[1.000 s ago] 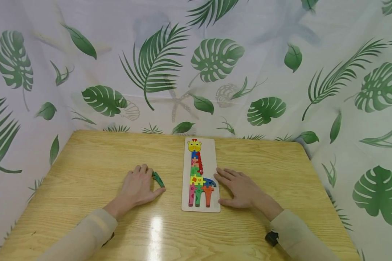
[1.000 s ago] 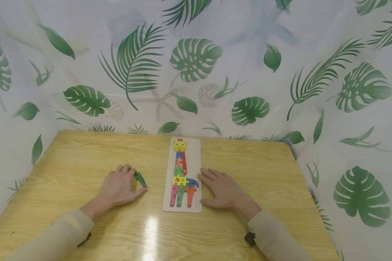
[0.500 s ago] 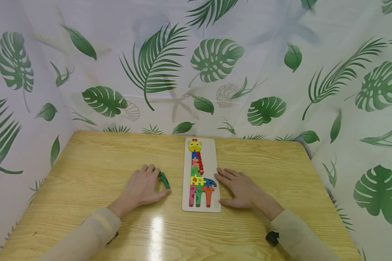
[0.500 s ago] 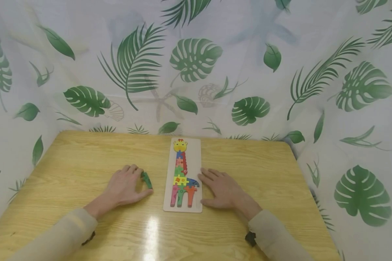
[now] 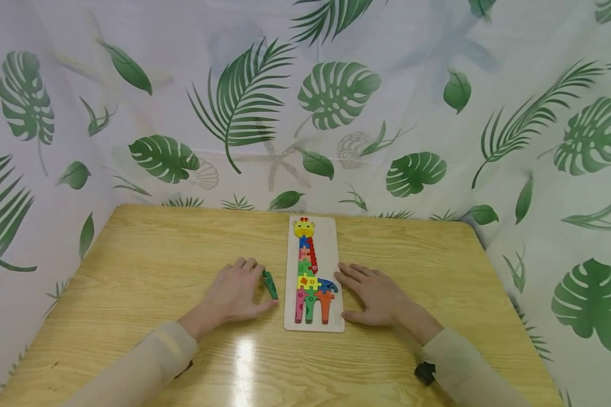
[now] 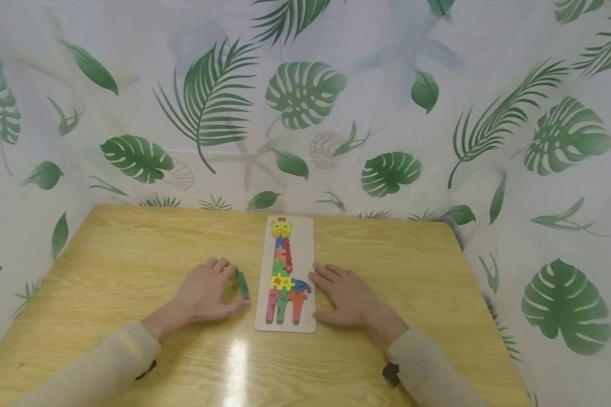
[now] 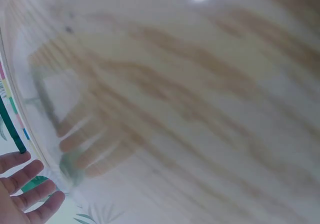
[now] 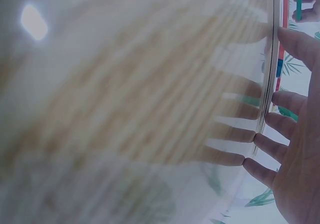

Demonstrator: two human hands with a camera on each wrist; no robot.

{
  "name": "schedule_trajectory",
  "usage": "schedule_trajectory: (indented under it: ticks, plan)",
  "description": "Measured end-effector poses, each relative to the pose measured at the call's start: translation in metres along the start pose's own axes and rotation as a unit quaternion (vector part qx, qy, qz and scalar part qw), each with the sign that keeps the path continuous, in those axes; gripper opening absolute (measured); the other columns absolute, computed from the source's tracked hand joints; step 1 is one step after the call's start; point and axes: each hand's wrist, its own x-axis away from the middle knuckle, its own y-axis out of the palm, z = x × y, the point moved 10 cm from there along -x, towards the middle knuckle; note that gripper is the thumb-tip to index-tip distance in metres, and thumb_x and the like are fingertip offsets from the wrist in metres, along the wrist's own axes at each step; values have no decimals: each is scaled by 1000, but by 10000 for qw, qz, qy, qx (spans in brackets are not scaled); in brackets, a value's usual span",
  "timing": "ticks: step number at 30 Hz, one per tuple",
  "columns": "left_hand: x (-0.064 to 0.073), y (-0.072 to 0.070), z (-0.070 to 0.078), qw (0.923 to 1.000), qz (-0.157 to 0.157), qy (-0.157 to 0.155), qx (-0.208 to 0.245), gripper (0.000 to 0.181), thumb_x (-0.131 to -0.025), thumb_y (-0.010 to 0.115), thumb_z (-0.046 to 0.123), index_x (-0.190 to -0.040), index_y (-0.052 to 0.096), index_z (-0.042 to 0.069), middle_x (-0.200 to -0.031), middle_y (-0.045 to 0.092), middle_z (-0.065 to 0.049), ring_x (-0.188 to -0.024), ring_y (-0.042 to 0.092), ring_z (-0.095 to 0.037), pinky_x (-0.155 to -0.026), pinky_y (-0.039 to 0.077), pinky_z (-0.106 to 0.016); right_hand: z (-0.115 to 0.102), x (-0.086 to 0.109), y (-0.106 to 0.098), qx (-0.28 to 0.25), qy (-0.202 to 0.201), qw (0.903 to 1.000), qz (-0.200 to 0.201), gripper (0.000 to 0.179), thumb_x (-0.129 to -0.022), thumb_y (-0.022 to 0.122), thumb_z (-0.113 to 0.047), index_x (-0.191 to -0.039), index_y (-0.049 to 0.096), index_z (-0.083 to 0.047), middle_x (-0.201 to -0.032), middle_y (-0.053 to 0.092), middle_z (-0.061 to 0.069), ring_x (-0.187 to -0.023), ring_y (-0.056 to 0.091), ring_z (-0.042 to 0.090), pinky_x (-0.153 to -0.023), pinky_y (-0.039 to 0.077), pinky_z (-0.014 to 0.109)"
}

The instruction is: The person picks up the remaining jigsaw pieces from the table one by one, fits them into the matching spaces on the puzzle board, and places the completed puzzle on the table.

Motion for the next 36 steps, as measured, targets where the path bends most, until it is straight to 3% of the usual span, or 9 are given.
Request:
schedule_trajectory:
  ticks: [11,19,27,36]
  plan:
    - [-6,0,22,9995,-92,268,148,86,-87,61,76,-137,64,6,-137,65,-15,-124,62,-33,-101,58,-52,-1,-1,-1,-1,36,10000,-42,89,-94,58,-70,-165,37,-20,-175,31,6,-160,33,37,-123,37,65]
    - [-9,-4,38,9984,40,564,59,86,-87,61,77,-137,63,6,-134,67,-13,-120,64,-31,-97,60,-48,-2,0,-2,-18,-1,10000,-2,89,-94,58,-70,-165,38,-18,-175,32,8,-159,35,37,-122,38,65]
    - [-13,3,48,9980,-202,581,120,88,-88,58,79,-142,62,9,-141,64,-12,-126,61,-29,-104,57,-48,1,-1,2,26,-27,10000,28,90,-95,56,-71,-165,37,-19,-175,31,7,-160,34,37,-122,38,65]
    - [-17,1,64,9966,-55,818,31,85,-88,58,79,-138,64,11,-134,68,-9,-121,63,-26,-97,60,-42,1,-2,2,67,-20,10000,27,90,-95,56,-72,-165,37,-20,-175,31,6,-160,34,37,-122,38,65]
